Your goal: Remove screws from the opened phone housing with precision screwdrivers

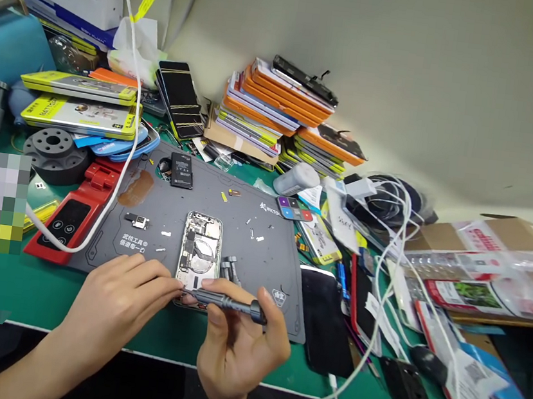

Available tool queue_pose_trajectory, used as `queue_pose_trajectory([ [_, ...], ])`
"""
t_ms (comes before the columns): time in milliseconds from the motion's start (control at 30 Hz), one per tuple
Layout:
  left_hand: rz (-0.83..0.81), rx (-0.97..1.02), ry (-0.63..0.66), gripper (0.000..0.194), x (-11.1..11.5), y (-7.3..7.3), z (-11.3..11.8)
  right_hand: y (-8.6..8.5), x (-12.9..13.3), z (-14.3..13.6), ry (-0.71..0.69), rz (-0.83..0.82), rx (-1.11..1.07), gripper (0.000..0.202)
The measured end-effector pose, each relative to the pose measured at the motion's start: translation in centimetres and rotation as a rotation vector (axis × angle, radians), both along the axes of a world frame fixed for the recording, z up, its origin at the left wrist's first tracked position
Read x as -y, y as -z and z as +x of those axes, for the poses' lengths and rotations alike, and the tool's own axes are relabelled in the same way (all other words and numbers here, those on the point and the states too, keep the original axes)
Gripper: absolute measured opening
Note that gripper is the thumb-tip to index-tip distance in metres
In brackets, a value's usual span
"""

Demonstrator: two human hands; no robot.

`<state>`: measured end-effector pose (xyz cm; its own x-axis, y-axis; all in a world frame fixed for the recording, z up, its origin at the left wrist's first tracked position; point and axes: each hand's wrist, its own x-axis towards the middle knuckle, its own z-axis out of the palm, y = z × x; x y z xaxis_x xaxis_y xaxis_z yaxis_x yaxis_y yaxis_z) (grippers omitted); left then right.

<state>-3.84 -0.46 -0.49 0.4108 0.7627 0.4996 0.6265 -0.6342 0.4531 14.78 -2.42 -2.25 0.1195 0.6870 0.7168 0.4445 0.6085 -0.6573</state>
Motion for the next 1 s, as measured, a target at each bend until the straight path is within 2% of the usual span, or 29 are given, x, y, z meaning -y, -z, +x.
queue_pose_trajectory([
  [133,0.022,0.001,-0.057,0.017,0.0,0.1,0.3,-1.3,-0.1,-0.2,0.155,0.034,-0.253,0.054],
  [233,0.047,0.018,-0.102,0.017,0.0,0.3,0.5,-3.1,0.0,0.0,0.152,-0.142,-0.315,0.039],
  [333,0.062,0.043,-0.128,0.016,0.0,0.6,0.6,-4.2,0.4,0.4,0.105,-0.408,-0.165,0.026],
  [433,0.066,0.049,-0.133,0.018,0.0,1.0,0.5,-3.9,0.5,0.6,0.168,-0.543,0.169,0.025],
  [500,0.065,0.041,-0.121,0.019,0.0,1.3,0.4,-3.3,0.5,0.4,0.182,-0.525,0.370,0.017],
  [600,0.071,0.031,-0.106,0.021,0.1,1.5,0.4,-2.5,0.3,0.1,0.207,-0.437,0.534,0.027],
  [733,0.091,0.015,-0.112,0.025,0.1,1.3,0.4,-2.4,0.2,-0.3,0.283,-0.398,0.625,0.032],
  [1000,0.075,0.013,-0.106,0.025,0.0,1.3,0.5,-2.6,0.1,-0.9,0.326,-0.368,0.700,0.040],
])
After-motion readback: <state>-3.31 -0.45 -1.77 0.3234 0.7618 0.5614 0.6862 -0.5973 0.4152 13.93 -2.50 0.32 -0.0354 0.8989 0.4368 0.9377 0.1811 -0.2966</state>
